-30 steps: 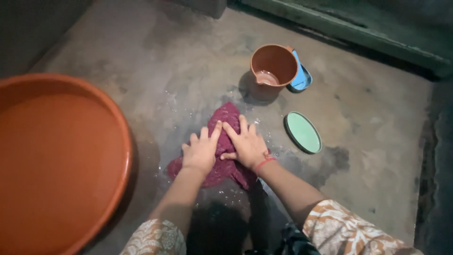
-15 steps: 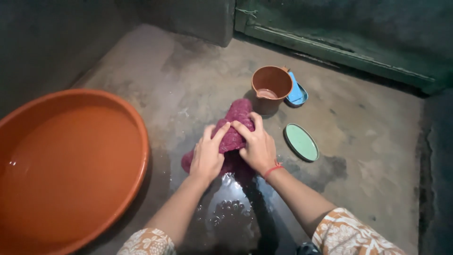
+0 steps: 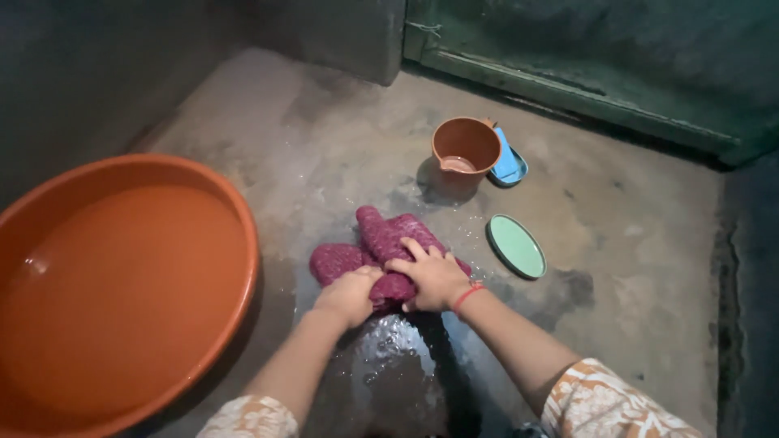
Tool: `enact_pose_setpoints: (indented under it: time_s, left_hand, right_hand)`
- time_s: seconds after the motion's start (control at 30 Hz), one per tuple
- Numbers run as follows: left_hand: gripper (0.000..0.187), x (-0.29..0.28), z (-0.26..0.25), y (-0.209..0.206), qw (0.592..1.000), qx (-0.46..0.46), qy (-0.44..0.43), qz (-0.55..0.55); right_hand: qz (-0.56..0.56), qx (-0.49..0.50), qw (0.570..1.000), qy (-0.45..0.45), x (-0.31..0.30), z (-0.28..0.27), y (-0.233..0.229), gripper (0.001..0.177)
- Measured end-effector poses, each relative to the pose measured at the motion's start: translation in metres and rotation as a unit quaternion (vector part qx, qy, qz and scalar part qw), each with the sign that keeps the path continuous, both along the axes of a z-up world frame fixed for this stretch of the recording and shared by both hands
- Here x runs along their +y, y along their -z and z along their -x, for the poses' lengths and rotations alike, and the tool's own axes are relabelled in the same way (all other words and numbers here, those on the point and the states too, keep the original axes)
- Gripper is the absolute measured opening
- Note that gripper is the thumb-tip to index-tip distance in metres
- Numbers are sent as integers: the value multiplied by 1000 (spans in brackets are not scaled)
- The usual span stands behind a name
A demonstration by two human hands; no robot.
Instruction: Washing and scrubbing a red floor mat using soap, a brush, and water from a basin.
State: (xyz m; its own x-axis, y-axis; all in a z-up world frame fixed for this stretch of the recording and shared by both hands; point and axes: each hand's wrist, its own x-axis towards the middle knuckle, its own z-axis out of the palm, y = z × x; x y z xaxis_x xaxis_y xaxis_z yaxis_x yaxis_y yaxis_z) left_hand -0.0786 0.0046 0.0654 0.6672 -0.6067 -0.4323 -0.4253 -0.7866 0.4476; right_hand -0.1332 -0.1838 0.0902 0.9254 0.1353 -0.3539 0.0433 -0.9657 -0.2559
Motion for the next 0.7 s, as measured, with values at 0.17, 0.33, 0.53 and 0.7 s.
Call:
enact_pose_setpoints:
  time_s: [0.17,0.33,0.53,0.7]
  left_hand:
    - [76,-7,-11,-42,998,-27,20,-47]
    - [121,-13,-18,-39,998,-36,-8,-59]
    - [138,-34,-32,-41,987,32,30,-153]
    - [109,-53,-62,-9,991,80,-13,-102]
  right_hand:
    - [-80,20,995,64,-11,-7,3,111]
    - [7,54,988,144,1,-19,-7,140]
    - [-32,125,980,148,-9,-37,9,138]
    - [-6,89,988,124,-28,-50,46,105]
